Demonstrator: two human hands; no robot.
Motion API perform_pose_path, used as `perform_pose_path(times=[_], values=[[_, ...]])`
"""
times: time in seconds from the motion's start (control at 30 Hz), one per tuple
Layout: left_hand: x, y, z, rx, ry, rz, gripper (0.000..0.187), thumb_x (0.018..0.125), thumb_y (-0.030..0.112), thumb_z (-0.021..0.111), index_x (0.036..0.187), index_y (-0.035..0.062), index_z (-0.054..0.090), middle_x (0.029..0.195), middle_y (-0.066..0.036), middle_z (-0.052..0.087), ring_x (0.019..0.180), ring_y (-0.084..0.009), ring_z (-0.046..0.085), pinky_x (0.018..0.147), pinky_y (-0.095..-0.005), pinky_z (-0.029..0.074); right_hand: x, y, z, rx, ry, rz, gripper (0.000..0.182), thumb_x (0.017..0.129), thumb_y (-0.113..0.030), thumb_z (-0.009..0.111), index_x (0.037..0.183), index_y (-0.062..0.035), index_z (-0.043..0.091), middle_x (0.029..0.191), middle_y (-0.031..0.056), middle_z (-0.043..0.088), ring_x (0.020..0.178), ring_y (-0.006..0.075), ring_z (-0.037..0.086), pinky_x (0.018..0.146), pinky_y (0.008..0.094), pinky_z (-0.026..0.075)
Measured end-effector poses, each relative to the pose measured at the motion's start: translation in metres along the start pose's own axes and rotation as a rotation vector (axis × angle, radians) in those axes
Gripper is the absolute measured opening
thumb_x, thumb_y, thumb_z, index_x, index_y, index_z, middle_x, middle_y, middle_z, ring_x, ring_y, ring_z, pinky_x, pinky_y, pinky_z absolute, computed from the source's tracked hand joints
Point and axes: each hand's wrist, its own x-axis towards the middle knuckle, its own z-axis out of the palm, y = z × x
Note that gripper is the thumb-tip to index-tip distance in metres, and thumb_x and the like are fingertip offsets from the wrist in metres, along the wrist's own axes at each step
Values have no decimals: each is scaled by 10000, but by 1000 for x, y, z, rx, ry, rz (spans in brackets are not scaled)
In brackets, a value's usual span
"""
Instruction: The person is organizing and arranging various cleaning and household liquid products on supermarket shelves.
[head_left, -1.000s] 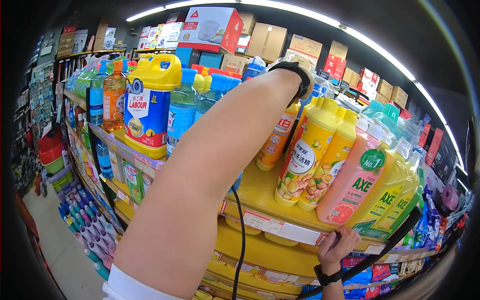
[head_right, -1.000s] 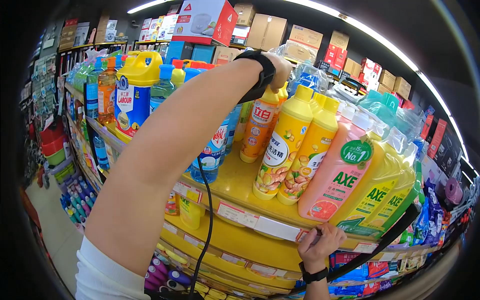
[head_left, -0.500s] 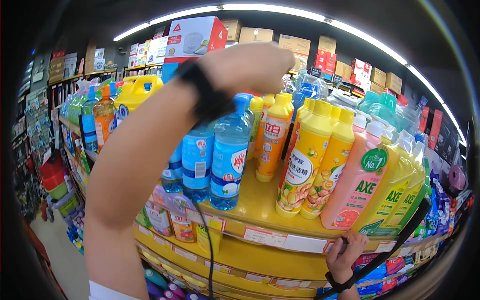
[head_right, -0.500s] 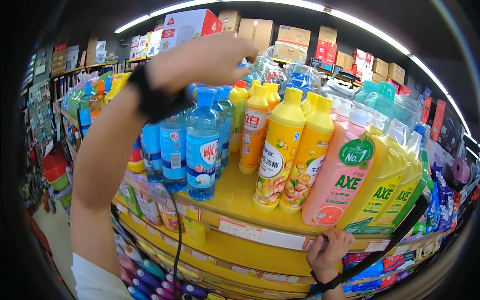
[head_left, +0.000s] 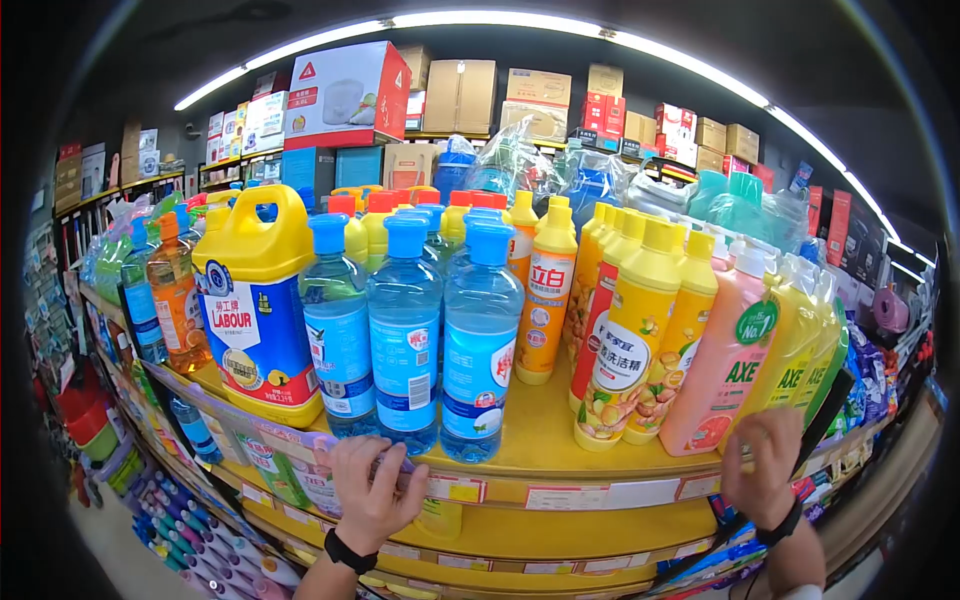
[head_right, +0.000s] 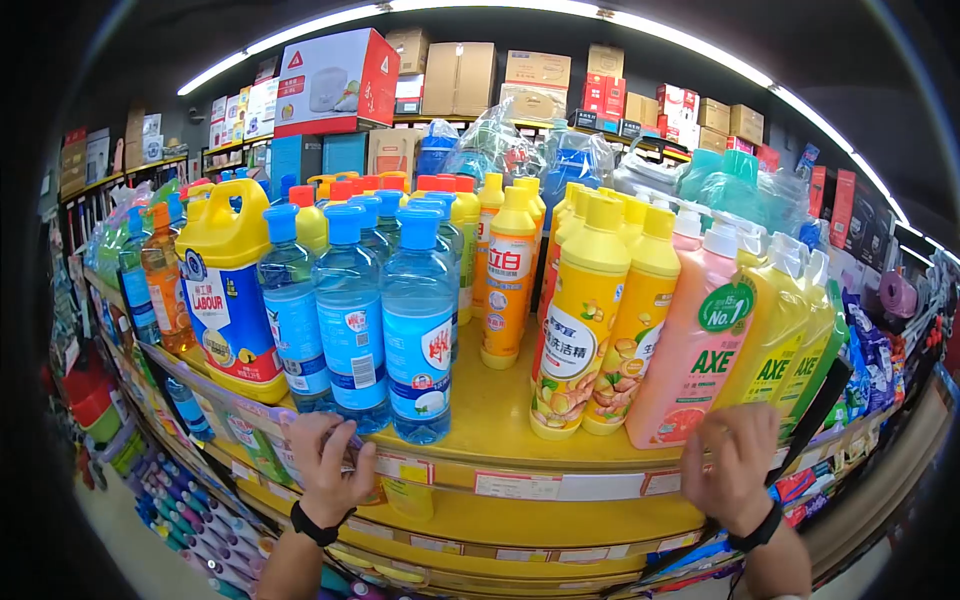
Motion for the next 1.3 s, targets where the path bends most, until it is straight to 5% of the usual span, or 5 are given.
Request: perform_pose_path(times=[0.33,0.47,0.6,1.0,1.3], values=[[-21,-15,27,122,130,12,331,825,317,538,1011,44,525,945,-137,527,919,-324,524,952,-518,357,257,-13,33,186,155,-244,96,826,-60,604,843,28,568,753,173,594,732,339,608,653,394,484],[-27,-18,27,89,85,-56,322,810,355,524,973,77,523,897,-96,531,882,-293,504,964,-506,337,318,-15,98,-42,-488,-57,220,862,-149,565,960,32,643,897,221,666,851,333,663,714,419,524],[-24,-18,26,140,69,-58,329,793,354,528,977,82,503,870,-97,511,868,-299,480,941,-503,320,332,-40,104,-121,-952,-25,316,813,-151,546,997,80,659,948,202,685,840,312,674,670,399,536],[-26,-18,28,130,58,-78,323,823,357,494,960,64,495,845,-123,466,893,-332,447,905,-491,298,336,-10,135,-232,-1086,-5,517,833,-422,671,1150,-14,672,1075,142,686,951,246,663,810,350,524],[-31,-22,28,114,27,-83,324,822,359,490,957,64,492,853,-123,464,883,-329,442,880,-497,310,343,-11,120,69,-1284,77,390,909,-262,658,1159,36,642,1099,135,689,940,202,689,836,327,524]])
